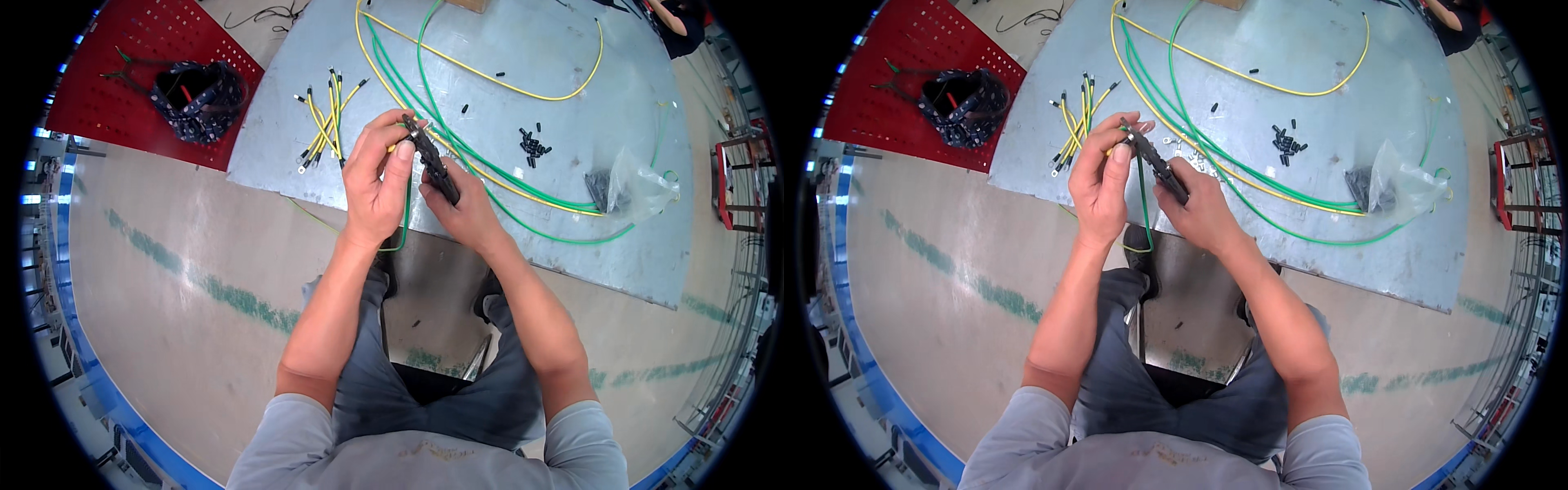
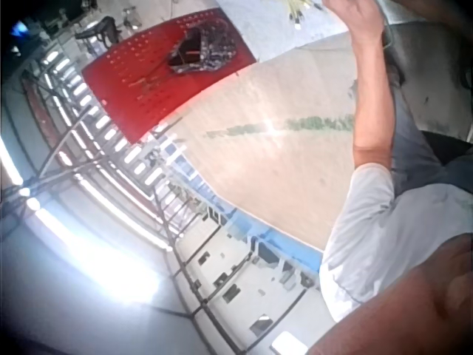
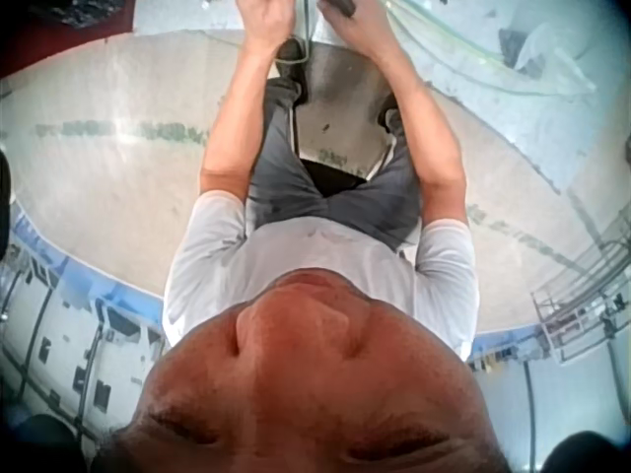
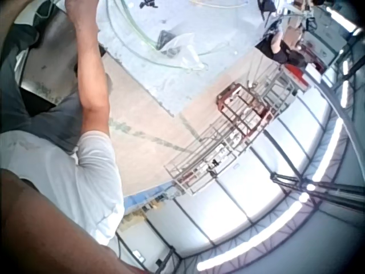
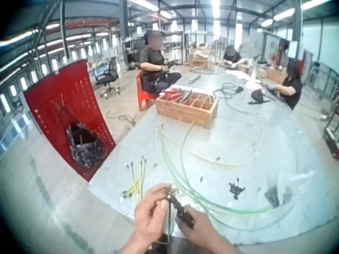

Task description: The person strips insulation from green and yellow wires using pliers, then crimps metal terminals onto the exposed ends. The finished wires are placed on the table alongside other completed units.

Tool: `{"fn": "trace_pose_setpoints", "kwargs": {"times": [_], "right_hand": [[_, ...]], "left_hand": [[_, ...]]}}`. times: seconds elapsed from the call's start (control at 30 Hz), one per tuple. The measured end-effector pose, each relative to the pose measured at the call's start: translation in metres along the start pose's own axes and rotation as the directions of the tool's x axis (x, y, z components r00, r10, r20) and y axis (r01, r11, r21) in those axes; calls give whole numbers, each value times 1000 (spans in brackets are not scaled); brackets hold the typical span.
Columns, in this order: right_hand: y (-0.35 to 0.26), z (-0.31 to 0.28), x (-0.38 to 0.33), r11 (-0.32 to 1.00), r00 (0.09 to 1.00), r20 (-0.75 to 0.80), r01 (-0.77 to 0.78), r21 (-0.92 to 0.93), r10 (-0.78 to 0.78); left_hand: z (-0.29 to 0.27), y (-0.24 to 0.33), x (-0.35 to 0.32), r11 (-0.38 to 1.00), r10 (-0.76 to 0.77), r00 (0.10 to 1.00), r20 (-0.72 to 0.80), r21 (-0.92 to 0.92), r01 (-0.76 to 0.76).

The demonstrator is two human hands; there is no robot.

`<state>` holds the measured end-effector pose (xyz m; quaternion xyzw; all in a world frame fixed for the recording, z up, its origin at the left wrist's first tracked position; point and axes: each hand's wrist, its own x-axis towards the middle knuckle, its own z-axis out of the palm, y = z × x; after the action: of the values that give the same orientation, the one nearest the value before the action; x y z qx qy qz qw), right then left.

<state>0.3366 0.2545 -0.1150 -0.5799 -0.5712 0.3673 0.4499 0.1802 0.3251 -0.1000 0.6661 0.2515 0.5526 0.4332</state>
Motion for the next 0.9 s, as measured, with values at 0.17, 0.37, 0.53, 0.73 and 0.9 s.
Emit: {"fn": "trace_pose_setpoints", "kwargs": {"times": [0.17, 0.37, 0.53, 0.73, 0.9], "right_hand": [[19, 13, 6, 999, 997, -65, 44, -19, -46], [25, 9, 8, 999, 995, -94, 35, -13, -36], [-24, -21, 1, 991, 991, 132, -9, -134, 27], [-43, -36, -14, 994, 980, 180, -64, -92, 80], [-48, -39, -13, 986, 966, 216, -114, -124, 139]], "left_hand": [[-5, -5, -2, 1000, -13, 999, 30, 29, 12], [5, -3, 11, 999, -42, 999, -26, -11, 42], [-16, 1, 7, 997, -20, 999, 47, 78, 17], [-6, 12, 7, 998, 6, 996, 88, 68, -12], [-5, 17, 8, 995, 38, 995, 95, 86, -46]]}}
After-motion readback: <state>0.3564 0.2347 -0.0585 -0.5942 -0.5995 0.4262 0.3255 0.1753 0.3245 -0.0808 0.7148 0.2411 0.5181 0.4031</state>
